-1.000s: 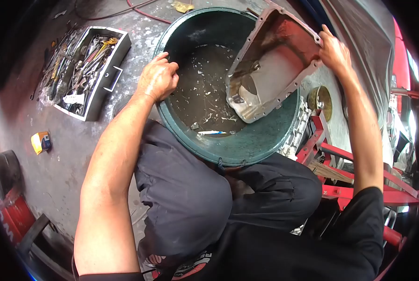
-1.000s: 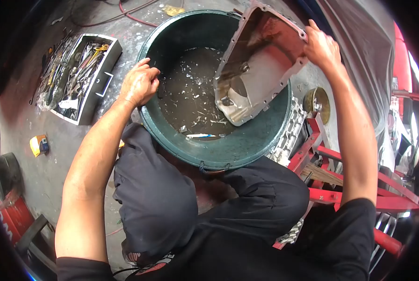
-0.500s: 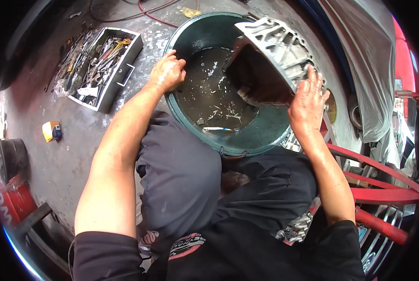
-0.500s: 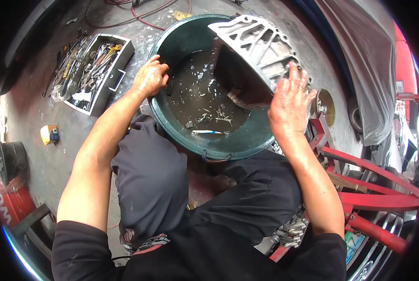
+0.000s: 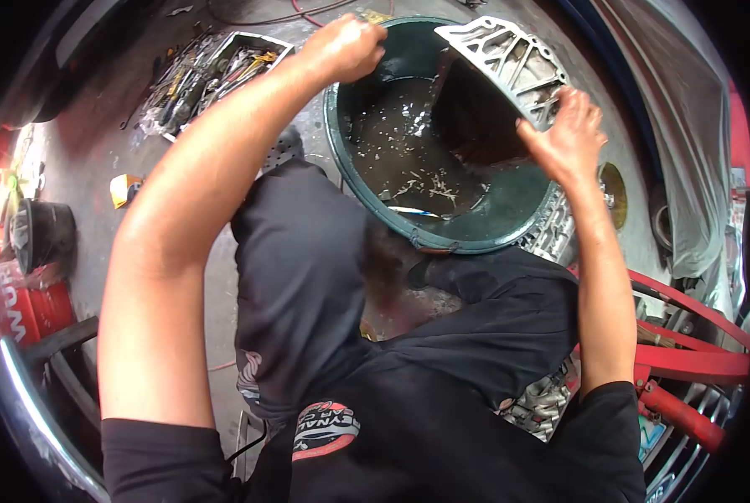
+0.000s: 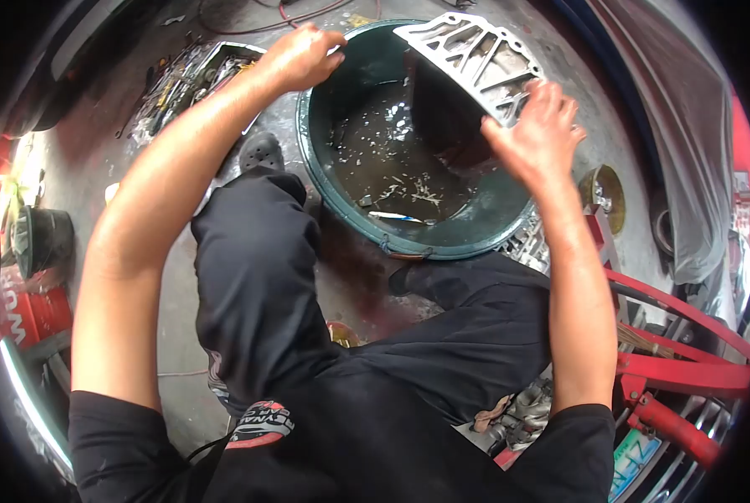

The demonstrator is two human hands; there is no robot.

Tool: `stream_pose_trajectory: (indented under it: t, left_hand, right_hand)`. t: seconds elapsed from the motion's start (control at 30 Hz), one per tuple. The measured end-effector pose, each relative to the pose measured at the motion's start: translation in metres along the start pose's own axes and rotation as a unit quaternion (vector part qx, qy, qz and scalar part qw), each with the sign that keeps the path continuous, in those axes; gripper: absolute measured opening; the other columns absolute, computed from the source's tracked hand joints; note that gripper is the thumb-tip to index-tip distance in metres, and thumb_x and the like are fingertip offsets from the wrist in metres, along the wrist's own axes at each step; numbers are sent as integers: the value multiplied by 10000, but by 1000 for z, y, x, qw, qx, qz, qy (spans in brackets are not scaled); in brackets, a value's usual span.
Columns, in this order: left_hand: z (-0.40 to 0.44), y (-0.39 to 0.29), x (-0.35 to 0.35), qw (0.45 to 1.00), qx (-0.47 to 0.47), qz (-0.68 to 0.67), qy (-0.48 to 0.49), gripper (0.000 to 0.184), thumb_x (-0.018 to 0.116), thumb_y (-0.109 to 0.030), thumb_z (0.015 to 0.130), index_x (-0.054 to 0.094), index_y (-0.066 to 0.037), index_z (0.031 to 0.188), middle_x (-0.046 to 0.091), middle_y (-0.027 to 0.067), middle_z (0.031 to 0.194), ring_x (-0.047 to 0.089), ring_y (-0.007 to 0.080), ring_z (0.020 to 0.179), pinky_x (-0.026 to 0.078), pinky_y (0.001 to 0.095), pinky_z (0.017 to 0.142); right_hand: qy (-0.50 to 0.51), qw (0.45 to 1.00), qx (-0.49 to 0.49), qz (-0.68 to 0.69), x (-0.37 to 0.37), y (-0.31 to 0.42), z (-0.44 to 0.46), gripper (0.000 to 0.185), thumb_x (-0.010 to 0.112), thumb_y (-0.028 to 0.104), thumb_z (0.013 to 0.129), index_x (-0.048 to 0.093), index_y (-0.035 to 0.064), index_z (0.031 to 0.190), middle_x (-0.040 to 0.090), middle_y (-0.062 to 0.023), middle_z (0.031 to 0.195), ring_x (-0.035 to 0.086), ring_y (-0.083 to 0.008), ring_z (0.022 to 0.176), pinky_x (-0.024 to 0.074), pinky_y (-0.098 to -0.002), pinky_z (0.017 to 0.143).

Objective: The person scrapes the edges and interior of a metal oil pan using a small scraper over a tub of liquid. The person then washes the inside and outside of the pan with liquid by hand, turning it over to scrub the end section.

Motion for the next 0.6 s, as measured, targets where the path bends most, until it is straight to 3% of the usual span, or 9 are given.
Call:
stream_pose_trajectory:
  t: [0.1, 0.13, 0.23, 0.27, 0.37, 0.47, 0.53, 0.57, 0.6]
  left_hand:
    - [20, -13, -6, 994, 10, 38, 98, 283, 636, -258, 893, 697, -60, 1086, 714, 192, 972, 679, 372, 988, 539, 471, 875]
    - [23, -16, 3, 994, 8, 41, 105, 283, 636, -258, 893, 697, -60, 1086, 714, 192, 972, 679, 372, 988, 539, 471, 875]
    - [31, -17, 63, 972, 15, 79, 219, 259, 634, -272, 889, 702, -50, 1004, 718, 200, 940, 689, 361, 975, 543, 467, 877]
    - [32, -17, 89, 968, 4, 69, 240, 269, 639, -288, 892, 704, -53, 1004, 719, 198, 939, 688, 362, 977, 545, 465, 881]
    - [28, 2, 185, 950, -49, 51, 305, 300, 637, -339, 909, 717, -57, 977, 725, 184, 964, 693, 357, 984, 559, 454, 878]
    - [10, 50, 308, 929, -209, 11, 305, 384, 584, -316, 941, 625, 10, 1141, 722, 206, 1000, 702, 356, 981, 573, 444, 851]
    - [-5, 44, 321, 910, -311, 41, 270, 482, 536, -251, 956, 461, 58, 1318, 715, 242, 1007, 706, 342, 993, 568, 431, 876]
    - [-10, 43, 335, 892, -388, -13, 231, 422, 517, -256, 962, 487, 26, 1275, 687, 266, 1068, 681, 309, 1051, 564, 427, 884]
    - [-14, 33, 354, 891, -403, 62, 202, 416, 519, -269, 965, 506, -10, 1290, 689, 225, 1100, 676, 291, 1071, 556, 405, 890]
  right_hand:
    - [-41, 996, -49, 64, 4, -21, 26, 1065, 687, 767, 697, 401, 130, 1501, 423, -184, 1440, 369, -370, 1356, 244, -644, 1092]
    - [-53, 996, -32, 66, 20, -32, 33, 1020, 656, 812, 694, 436, 221, 1495, 413, -184, 1454, 357, -370, 1371, 199, -634, 1113]
    - [-136, 985, -36, 99, 32, -55, 41, 959, 669, 782, 709, 449, 277, 1493, 284, -207, 1580, 277, -401, 1451, 228, -647, 1117]
    - [-48, 990, -12, 136, 42, -63, 47, 908, 687, 746, 723, 477, 285, 1477, 282, -194, 1597, 312, -396, 1447, 253, -621, 1124]
    - [-32, 990, -15, 134, 45, -68, 58, 854, 696, 713, 739, 518, 274, 1448, 360, -174, 1563, 376, -377, 1416, 261, -590, 1134]
    - [-43, 982, -13, 181, 43, -74, 66, 741, 743, 597, 758, 585, 246, 1392, 436, -164, 1516, 412, -362, 1396, 319, -510, 1127]
    - [-37, 975, -14, 219, 46, -81, 71, 691, 761, 532, 772, 608, 222, 1370, 467, -171, 1492, 438, -353, 1381, 342, -450, 1125]
    - [-39, 972, -15, 233, 48, -85, 75, 671, 766, 503, 780, 615, 209, 1364, 477, -175, 1483, 448, -346, 1376, 350, -426, 1124]
    - [-25, 970, -11, 242, 55, -91, 80, 671, 760, 492, 793, 603, 201, 1377, 467, -182, 1490, 445, -321, 1383, 348, -429, 1126]
Point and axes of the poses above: each hand's wrist, its own z-axis towards the middle knuckle, its own x-axis out of the palm, y = z × x, the point moved 8 cm from there along z, towards the middle knuckle
